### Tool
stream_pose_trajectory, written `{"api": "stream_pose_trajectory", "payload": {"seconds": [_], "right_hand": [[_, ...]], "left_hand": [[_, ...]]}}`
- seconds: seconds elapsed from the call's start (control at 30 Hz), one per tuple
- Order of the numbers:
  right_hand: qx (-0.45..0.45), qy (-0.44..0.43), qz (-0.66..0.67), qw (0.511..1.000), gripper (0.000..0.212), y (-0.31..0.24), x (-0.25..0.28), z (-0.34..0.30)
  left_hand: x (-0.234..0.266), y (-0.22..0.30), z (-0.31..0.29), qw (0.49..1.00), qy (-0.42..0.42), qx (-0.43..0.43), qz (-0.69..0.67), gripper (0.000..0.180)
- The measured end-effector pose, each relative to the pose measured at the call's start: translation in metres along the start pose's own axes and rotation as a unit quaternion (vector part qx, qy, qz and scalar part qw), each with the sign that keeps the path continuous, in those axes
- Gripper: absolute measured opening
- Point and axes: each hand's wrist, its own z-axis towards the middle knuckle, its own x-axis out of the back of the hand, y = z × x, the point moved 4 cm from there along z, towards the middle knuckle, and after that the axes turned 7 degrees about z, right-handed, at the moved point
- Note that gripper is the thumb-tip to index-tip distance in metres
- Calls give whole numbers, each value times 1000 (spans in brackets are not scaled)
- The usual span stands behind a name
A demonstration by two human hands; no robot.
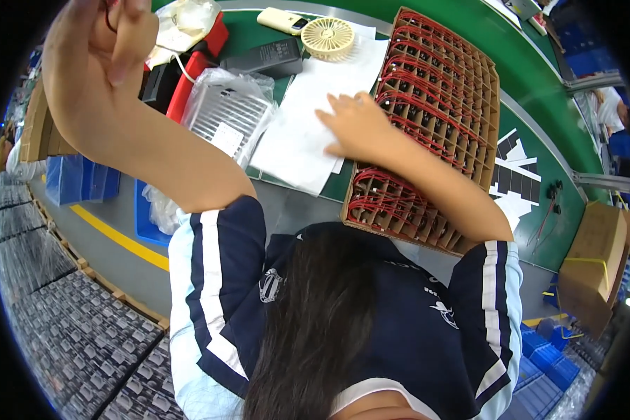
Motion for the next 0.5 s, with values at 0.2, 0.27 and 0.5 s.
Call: {"api": "stream_pose_trajectory", "payload": {"seconds": [0.2, 0.27, 0.5], "right_hand": [[-6, 101, -33, 994, 41, 22, 13, 27], [67, 218, 85, 970, 21, 2, 32, 41], [204, 329, 333, 860, 16, -71, 57, 104]], "left_hand": [[-6, 9, 8, 999, -28, -12, -43, 50], [-6, 9, 12, 998, -38, -21, -55, 49], [30, 13, 22, 932, 189, -218, 218, 37]]}}
